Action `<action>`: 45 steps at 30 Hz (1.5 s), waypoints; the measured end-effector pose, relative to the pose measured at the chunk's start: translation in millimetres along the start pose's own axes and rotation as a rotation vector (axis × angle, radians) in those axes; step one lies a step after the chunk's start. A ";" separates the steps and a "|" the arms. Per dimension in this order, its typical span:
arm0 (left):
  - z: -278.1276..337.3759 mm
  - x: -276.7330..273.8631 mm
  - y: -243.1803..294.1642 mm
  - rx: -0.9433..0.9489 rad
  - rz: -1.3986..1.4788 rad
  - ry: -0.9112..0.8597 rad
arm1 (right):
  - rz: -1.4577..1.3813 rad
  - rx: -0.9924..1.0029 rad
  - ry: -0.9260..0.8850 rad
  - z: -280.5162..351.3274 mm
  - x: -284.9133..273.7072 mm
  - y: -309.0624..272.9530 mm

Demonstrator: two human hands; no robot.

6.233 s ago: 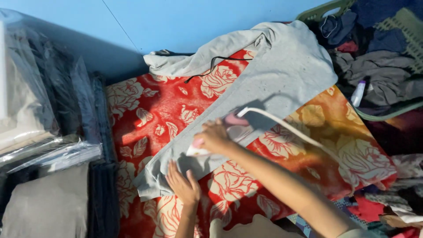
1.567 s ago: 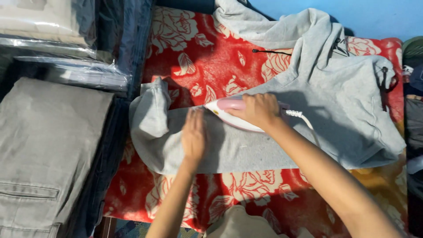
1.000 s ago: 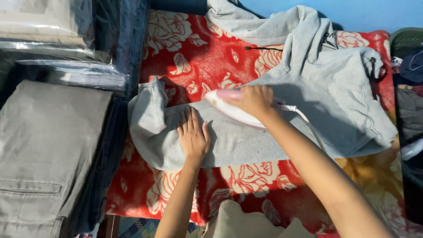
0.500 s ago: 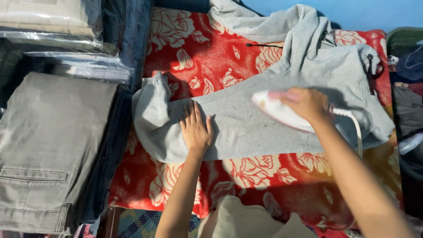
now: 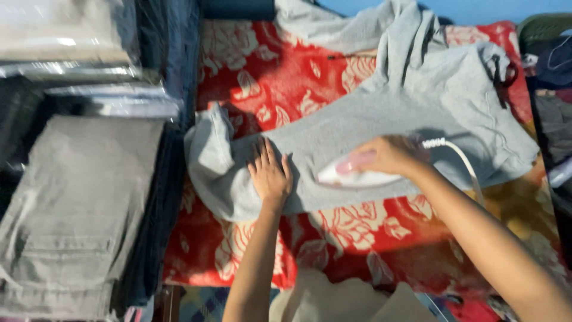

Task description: The person irons a gray hoodie laid out on a floral-patterned surface using a pink iron. They smooth the fabric, adjust the drawstrings, and then fold the hoodie into a neat rectangular shape.

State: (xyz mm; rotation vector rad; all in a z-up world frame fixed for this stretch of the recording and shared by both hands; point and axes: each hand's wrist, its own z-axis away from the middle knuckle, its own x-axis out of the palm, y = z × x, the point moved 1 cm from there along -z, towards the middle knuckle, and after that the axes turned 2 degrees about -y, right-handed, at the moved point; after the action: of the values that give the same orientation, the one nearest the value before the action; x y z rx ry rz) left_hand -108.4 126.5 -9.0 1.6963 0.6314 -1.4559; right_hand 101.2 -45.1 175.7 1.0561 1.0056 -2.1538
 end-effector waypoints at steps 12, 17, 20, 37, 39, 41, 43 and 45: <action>1.6 -9.5 3.5 -0.013 0.001 -0.068 | 0.122 -0.031 -0.140 -6.5 -19.3 -32.7; 2.0 -7.2 2.8 -0.010 0.012 -0.062 | 0.077 0.059 0.033 -64.1 15.6 20.8; 1.6 -6.7 2.6 -0.008 0.014 -0.062 | 0.059 0.073 0.199 -85.6 25.1 33.6; -1.3 -2.7 2.3 -0.009 0.048 -0.022 | 0.143 0.070 -0.178 20.7 -29.6 -54.2; 0.6 -1.4 1.2 -0.013 0.050 -0.022 | 0.184 0.126 -0.229 31.0 -30.5 -54.3; 2.5 -1.7 -1.1 -0.014 0.036 -0.032 | 0.139 0.126 -0.118 -1.6 -0.4 -7.1; 1.9 -1.8 1.1 -0.010 0.035 -0.035 | 0.102 0.132 0.003 -28.9 21.6 32.1; 1.4 -3.1 1.3 -0.007 0.027 -0.026 | 0.196 0.113 -0.017 -50.8 40.0 60.4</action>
State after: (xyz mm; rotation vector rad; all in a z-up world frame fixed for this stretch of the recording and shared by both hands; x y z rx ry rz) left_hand -108.8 125.0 -5.7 1.6717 0.5961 -1.4534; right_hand 144.1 -44.7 98.3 1.1373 0.7463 -2.0748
